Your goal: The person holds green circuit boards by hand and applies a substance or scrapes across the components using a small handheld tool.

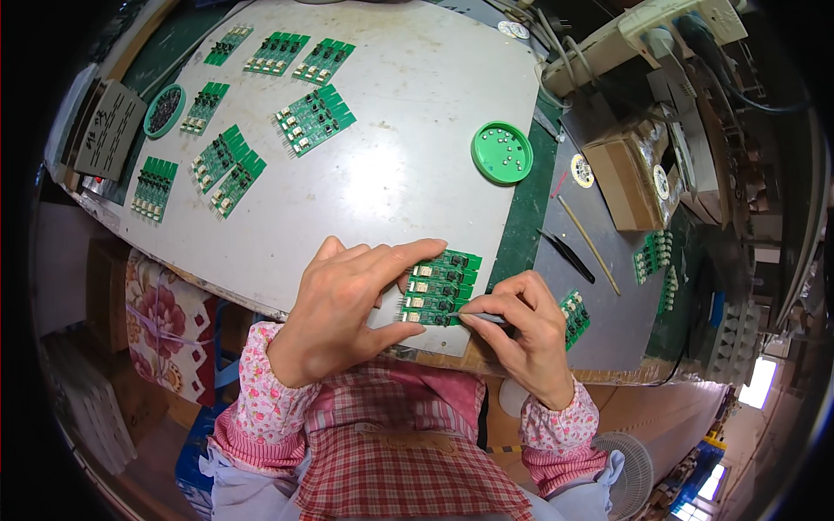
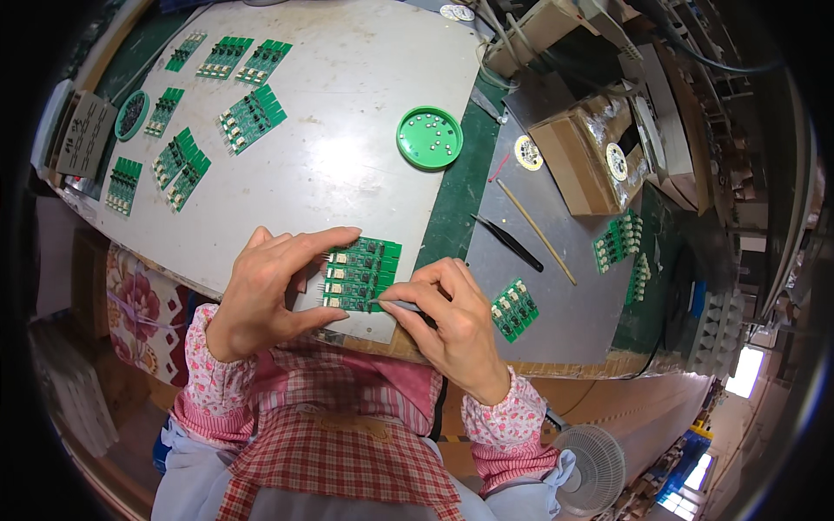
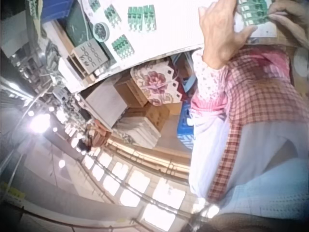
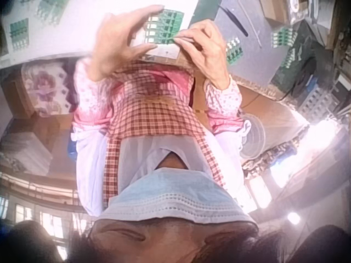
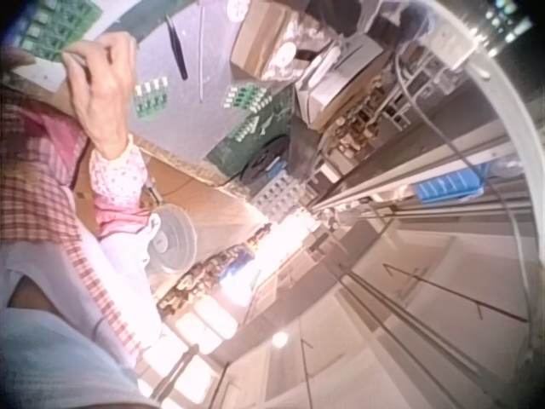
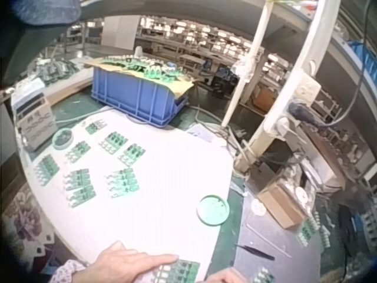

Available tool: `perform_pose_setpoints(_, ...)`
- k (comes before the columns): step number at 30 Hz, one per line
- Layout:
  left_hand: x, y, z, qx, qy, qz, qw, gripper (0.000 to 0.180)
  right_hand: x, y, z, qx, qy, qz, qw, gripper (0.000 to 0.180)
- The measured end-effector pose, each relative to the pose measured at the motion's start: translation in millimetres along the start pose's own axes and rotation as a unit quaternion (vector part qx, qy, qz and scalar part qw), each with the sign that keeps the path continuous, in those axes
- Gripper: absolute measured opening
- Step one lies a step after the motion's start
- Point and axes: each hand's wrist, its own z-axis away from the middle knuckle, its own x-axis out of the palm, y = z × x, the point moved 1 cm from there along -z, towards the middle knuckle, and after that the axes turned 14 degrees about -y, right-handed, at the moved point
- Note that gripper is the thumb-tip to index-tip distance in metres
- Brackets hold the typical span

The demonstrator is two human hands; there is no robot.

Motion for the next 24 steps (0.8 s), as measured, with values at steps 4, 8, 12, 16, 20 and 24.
perform_pose_setpoints(4, 1.8, -1.7, -0.7, 0.002, 0.000, 0.002, 1.000, 0.089, -0.6, -0.2, 0.1, 0.000, -0.002, 0.017, 1.000, 0.019)
perform_pose_setpoints(8, 1.6, -0.9, 0.1, -0.003, 0.001, -0.001, 1.000, 0.089, -0.2, 0.7, 0.0, -0.008, -0.004, 0.018, 1.000, 0.019)
perform_pose_setpoints(12, 1.2, -1.0, -0.2, 0.000, 0.003, -0.002, 1.000, 0.089, 0.2, 1.1, 0.1, -0.009, -0.003, 0.022, 1.000, 0.020)
perform_pose_setpoints(16, 1.6, -1.8, -0.3, 0.002, 0.002, -0.003, 1.000, 0.090, 0.5, 1.4, 0.5, -0.009, -0.002, 0.026, 1.000, 0.020)
perform_pose_setpoints(20, 2.5, -2.3, 0.0, 0.001, 0.002, -0.002, 1.000, 0.090, 0.6, 0.5, 0.3, -0.013, -0.001, 0.035, 0.999, 0.020)
perform_pose_setpoints(24, 4.0, -4.3, 0.4, 0.003, 0.006, -0.010, 1.000, 0.091, -1.7, -4.3, 3.6, 0.004, 0.006, 0.033, 0.999, 0.019)
